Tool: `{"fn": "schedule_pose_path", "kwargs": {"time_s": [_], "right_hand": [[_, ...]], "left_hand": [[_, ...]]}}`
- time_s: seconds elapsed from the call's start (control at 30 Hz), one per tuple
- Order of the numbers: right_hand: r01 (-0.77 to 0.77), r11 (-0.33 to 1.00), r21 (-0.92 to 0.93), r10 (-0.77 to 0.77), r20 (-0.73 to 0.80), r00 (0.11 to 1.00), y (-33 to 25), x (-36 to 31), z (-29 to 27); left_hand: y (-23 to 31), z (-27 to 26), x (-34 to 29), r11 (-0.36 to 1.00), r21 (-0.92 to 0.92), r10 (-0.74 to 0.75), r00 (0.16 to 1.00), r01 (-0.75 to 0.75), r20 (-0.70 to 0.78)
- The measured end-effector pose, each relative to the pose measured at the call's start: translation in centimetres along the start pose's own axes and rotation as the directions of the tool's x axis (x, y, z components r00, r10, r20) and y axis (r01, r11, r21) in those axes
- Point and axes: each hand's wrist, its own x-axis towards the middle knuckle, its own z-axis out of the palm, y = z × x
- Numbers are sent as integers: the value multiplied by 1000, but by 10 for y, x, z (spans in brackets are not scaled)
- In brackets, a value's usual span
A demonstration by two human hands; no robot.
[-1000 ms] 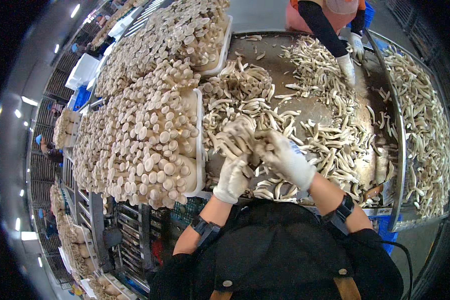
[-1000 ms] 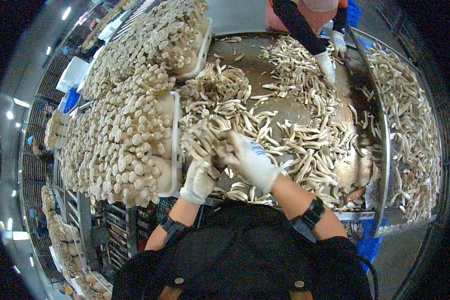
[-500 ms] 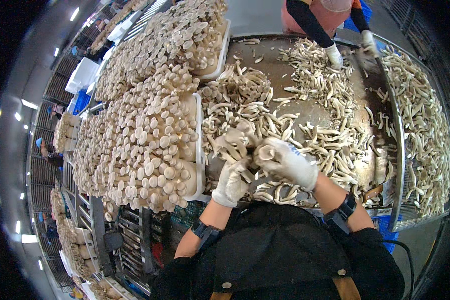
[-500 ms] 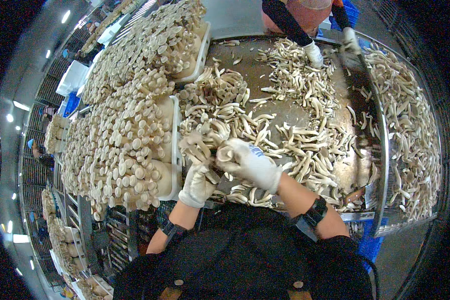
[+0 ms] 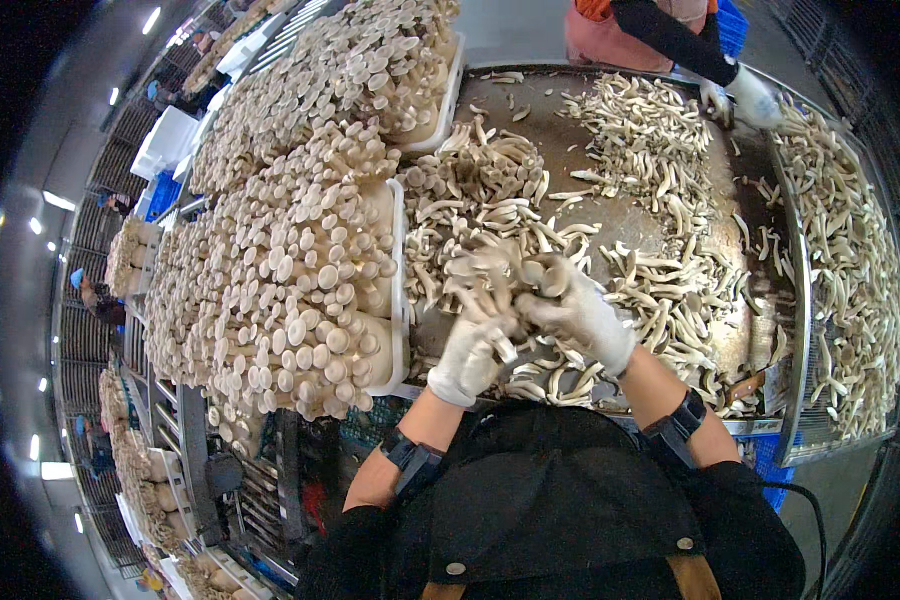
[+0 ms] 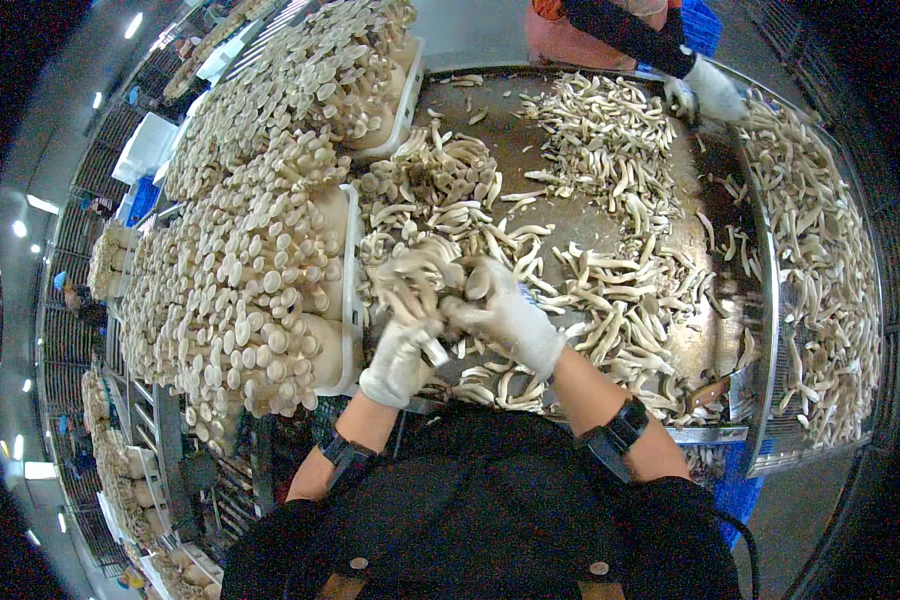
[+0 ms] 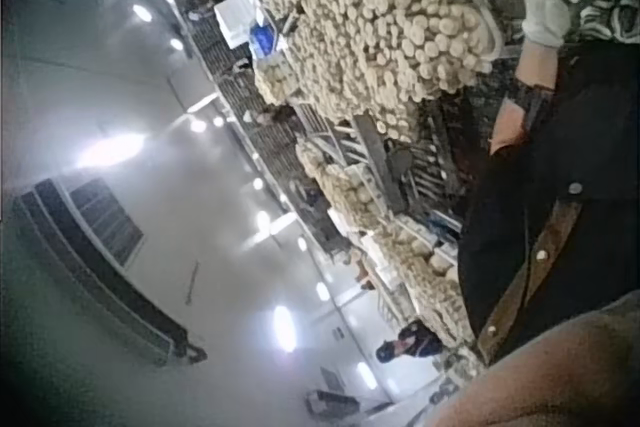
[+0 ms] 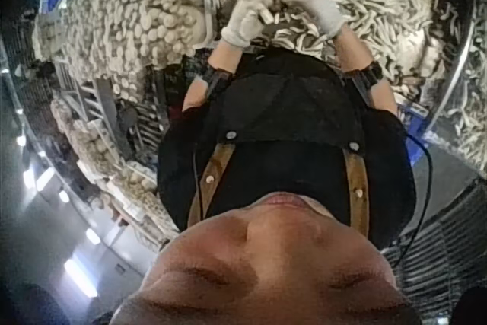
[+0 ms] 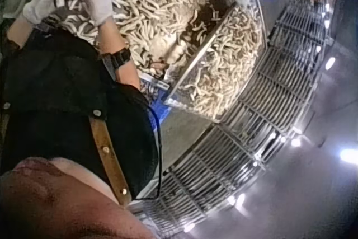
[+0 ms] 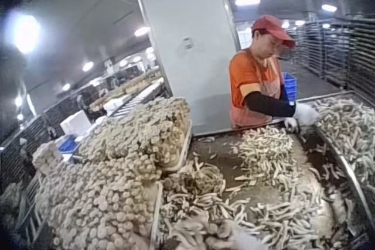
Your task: Sorting, shredding, and cutting clusters of mushrooms on a production line.
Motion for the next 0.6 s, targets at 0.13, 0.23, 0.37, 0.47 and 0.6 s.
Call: {"fn": "schedule_pose_path", "kwargs": {"time_s": [0.13,0.23,0.37,0.47,0.6], "right_hand": [[-272,844,462,213,175,961,8,-3,-6],[-316,853,415,259,188,947,15,-6,-6],[-291,855,429,240,170,956,7,-4,-4],[-261,737,624,109,271,956,7,-9,-13],[-232,831,505,145,204,968,10,-11,-16]], "left_hand": [[9,-31,11,993,79,-95,985,85,142],[3,-33,7,917,332,-298,935,223,192],[-3,-46,10,948,232,-255,955,216,152],[20,9,-11,947,182,-281,957,264,70],[10,-21,-7,919,387,-196,936,71,294]]}}
